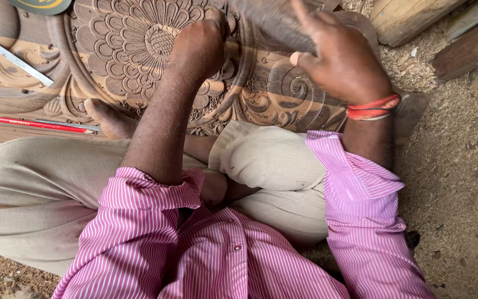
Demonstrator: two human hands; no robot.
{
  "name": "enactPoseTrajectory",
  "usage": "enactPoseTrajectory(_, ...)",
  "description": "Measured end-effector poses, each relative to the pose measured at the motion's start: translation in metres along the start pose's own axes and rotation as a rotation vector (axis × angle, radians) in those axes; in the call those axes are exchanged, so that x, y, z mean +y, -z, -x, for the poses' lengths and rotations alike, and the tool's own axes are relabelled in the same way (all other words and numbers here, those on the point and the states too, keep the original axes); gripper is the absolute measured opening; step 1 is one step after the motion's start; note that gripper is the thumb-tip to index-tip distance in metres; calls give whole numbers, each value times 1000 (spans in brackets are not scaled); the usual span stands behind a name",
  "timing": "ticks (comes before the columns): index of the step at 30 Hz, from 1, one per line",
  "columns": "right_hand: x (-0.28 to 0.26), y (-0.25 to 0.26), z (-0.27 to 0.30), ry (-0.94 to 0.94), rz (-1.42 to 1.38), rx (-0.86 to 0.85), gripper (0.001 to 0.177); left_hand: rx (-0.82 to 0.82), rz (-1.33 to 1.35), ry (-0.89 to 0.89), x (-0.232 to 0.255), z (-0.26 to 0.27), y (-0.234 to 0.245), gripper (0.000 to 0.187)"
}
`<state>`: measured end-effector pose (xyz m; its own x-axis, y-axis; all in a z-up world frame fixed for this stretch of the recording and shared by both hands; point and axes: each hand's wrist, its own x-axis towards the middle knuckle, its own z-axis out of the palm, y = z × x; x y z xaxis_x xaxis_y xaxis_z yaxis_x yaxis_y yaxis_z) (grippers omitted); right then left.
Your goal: The person is carving a detailed floral pattern into a wooden panel using a chisel and a wooden mallet. They are sitting cross-legged on the ground, striking the chisel repeatedly to shape the wood.
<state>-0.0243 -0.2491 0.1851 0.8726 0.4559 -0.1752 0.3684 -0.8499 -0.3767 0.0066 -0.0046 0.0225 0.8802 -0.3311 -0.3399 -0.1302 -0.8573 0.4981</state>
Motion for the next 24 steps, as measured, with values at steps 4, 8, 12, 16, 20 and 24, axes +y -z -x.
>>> enactPoseTrajectory(4, -7, -4, 7, -61, -22, 161, 80, 38, -11, -41, 6, 1, 3, 49)
enactPoseTrajectory(8, -10, -8, 7, -115, -121, -120, 89, -3, -69, -34, 10, 3, 9, 50)
enactPoseTrajectory(12, -8, -8, 16, -180, -78, -73, 87, -4, -65, -63, 7, 3, 6, 40)
enactPoseTrajectory(16, -10, -19, 25, -15, -9, 202, 88, -54, -149, -109, 12, -2, 9, 40)
enactPoseTrajectory(20, -11, -25, 35, -177, -219, -22, 87, -63, -188, -122, 13, -1, 14, 44)
enactPoseTrajectory(24, -12, -32, 41, -249, -396, 146, 85, -18, -166, -145, 9, 0, 10, 34)
